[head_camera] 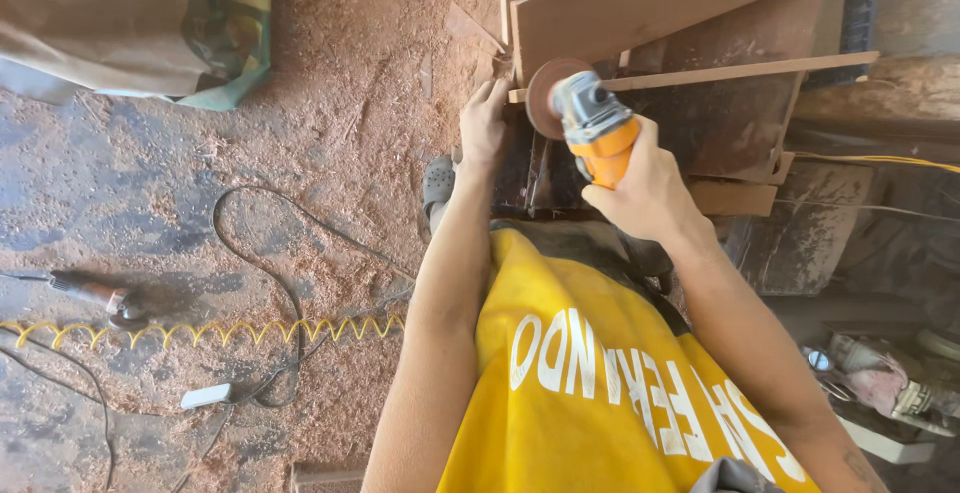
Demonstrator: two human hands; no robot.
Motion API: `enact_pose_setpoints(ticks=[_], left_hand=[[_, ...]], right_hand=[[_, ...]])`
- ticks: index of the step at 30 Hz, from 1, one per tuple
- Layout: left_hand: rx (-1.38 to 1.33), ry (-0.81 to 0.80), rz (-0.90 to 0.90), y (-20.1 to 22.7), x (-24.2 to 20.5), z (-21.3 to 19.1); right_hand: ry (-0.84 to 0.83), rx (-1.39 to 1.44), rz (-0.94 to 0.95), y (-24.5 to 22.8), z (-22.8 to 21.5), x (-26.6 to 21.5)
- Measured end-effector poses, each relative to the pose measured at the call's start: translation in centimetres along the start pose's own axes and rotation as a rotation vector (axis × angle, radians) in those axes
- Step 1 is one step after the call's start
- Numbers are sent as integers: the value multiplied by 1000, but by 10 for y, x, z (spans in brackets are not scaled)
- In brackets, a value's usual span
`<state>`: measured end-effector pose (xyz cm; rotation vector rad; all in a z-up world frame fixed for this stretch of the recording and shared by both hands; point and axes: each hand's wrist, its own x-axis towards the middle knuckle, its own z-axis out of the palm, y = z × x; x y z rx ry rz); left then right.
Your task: The person uses an angle grinder with a sanding disc to smooth the surface of a wooden plank. They hold the plank with one hand and move the tool back and forth along the length of the wood, generating sawdust.
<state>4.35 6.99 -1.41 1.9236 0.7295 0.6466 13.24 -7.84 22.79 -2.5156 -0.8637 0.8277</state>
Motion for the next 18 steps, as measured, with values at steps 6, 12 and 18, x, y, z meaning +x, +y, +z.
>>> enact_pose_setpoints(ticks=[6,12,18], left_hand=[[-26,-56,82,-11,5,0],[-37,-58,99,4,10,-13],[-51,-56,125,14,17,-23]], right_hand=[[-130,-35,28,-30,7,4],[-48,-83,160,0,-14,2],[76,-85,268,65,-45,-4]])
